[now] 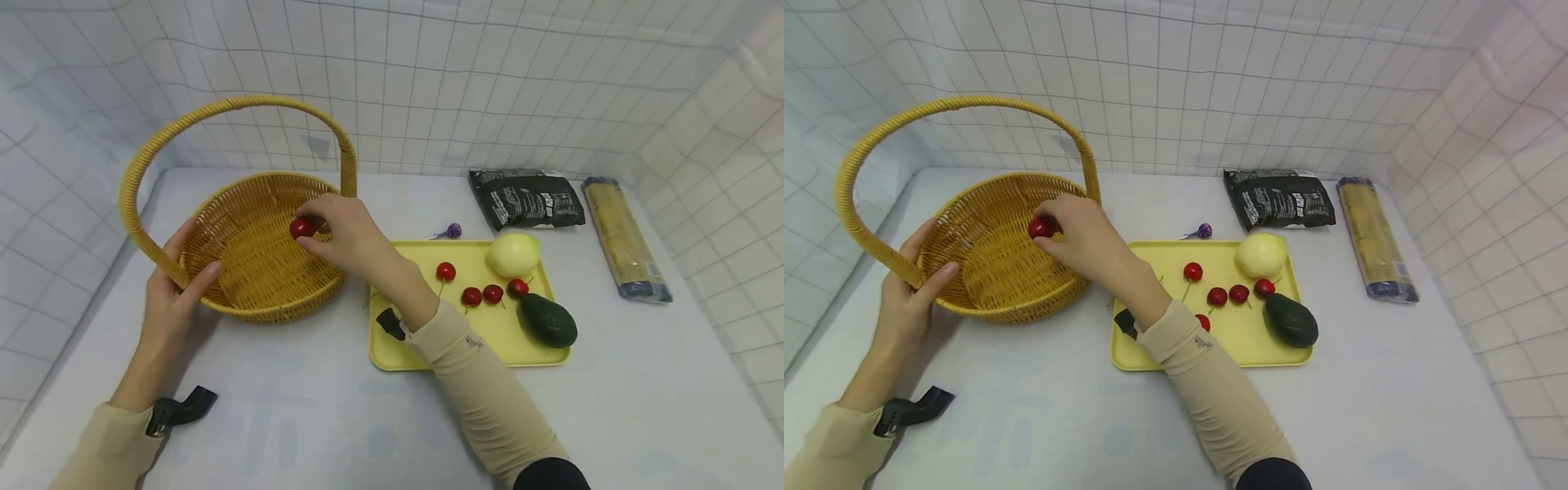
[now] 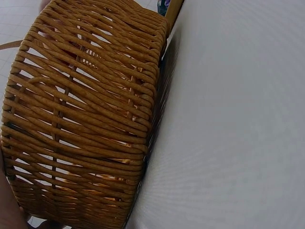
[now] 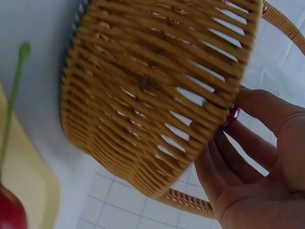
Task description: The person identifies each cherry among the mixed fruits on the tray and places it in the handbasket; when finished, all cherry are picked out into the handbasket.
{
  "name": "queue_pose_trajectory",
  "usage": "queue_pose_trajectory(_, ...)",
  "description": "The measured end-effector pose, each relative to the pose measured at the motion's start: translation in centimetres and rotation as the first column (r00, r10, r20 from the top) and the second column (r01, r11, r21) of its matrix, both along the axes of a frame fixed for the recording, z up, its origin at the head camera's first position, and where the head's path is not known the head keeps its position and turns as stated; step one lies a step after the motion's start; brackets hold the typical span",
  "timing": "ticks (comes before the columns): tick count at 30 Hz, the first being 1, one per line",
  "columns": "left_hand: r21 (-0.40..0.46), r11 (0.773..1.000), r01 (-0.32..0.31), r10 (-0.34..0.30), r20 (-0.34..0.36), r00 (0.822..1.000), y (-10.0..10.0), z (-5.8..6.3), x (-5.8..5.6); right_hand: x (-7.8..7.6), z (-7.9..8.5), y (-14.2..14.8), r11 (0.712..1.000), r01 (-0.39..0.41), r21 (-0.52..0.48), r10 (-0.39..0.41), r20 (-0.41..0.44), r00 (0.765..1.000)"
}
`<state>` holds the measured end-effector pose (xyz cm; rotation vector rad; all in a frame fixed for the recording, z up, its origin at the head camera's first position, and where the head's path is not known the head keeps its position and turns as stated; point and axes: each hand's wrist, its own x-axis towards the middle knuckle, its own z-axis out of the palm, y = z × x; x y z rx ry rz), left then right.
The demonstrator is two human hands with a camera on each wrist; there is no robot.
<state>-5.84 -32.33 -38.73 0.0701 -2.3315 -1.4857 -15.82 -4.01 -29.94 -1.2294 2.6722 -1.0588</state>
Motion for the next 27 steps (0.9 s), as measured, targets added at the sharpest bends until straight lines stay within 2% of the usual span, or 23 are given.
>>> queue_pose_trajectory(7, -0.014, 1.0, 0.022, -0.022, 0.006, 1.0, 0.4, -0.2, -0.1, 0.4, -1.3, 0.0, 0.997, 0.069, -0.032, -0.068, 0.027, 0.997)
queue_pose_trajectory(12, -0.027, 0.999, 0.023, -0.023, 0.007, 1.0, 0.3, 0.0, -0.1, 0.1, -1.3, 0.4, 0.991, 0.114, -0.064, -0.11, 0.058, 0.992)
queue_pose_trajectory(14, -0.03, 0.999, 0.021, -0.021, 0.007, 1.0, 0.2, 0.1, -0.1, -0.1, -1.2, 0.8, 0.989, 0.127, -0.071, -0.124, 0.042, 0.991)
queue_pose_trajectory(21, -0.029, 1.0, 0.007, -0.007, 0.014, 1.0, 0.0, 0.2, 0.2, -0.4, -0.8, 1.5, 0.985, 0.123, -0.118, -0.123, 0.008, 0.992)
queue_pose_trajectory(27, -0.021, 1.0, 0.003, -0.003, 0.017, 1.0, -0.1, 0.2, 0.3, -0.1, -0.8, 1.2, 0.99, 0.096, -0.099, -0.097, 0.0, 0.995)
